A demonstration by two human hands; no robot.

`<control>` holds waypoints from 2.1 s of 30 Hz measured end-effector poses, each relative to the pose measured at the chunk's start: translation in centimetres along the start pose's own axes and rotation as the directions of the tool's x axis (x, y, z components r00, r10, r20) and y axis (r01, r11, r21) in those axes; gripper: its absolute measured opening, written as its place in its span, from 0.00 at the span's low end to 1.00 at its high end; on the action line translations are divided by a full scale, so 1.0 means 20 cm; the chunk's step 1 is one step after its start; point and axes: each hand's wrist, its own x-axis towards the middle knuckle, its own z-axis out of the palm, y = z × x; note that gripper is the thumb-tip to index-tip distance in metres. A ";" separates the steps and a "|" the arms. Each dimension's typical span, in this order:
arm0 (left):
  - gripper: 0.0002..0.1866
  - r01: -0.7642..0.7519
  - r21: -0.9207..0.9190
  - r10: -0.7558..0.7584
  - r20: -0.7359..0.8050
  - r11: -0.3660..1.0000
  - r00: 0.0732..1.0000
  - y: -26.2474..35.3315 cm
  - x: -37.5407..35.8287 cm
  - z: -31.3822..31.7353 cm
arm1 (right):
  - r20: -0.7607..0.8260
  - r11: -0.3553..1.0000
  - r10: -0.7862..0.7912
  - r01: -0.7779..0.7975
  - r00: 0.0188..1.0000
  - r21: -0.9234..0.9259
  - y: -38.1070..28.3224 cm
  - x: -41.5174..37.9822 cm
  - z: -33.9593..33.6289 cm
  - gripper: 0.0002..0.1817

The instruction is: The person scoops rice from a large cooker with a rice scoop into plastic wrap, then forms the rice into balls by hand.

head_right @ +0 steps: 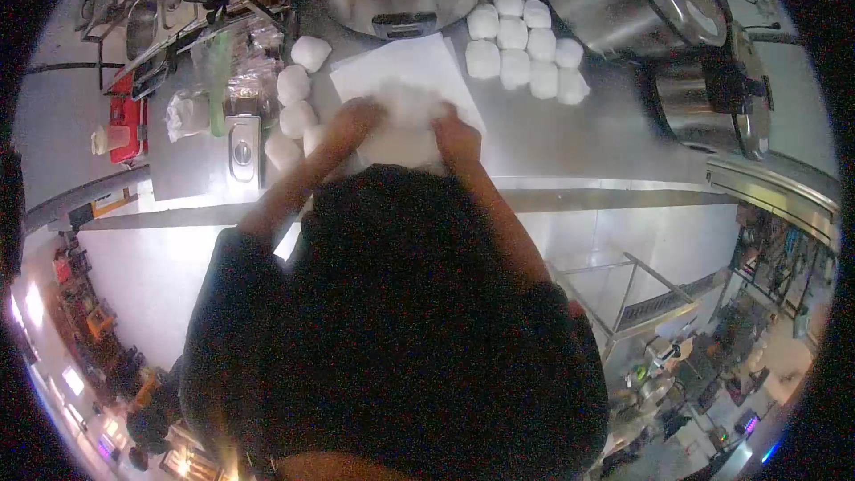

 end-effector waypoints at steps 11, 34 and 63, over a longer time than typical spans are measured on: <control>0.09 0.079 -0.224 -0.031 0.211 0.971 0.977 -0.15 0.43 -0.08 | -0.249 0.910 -0.241 0.130 0.938 -0.393 -0.10 0.21 -0.08 0.12; 0.44 0.075 -0.799 -0.309 -0.142 0.596 0.940 0.39 0.46 0.07 | -0.841 0.815 -0.069 0.517 0.537 0.263 -0.38 -0.11 -0.37 0.26; 0.30 0.810 -0.444 -0.670 0.470 0.382 0.574 0.43 -0.02 -0.83 | -0.702 0.792 0.590 -0.451 0.398 0.411 0.98 0.38 -0.98 0.51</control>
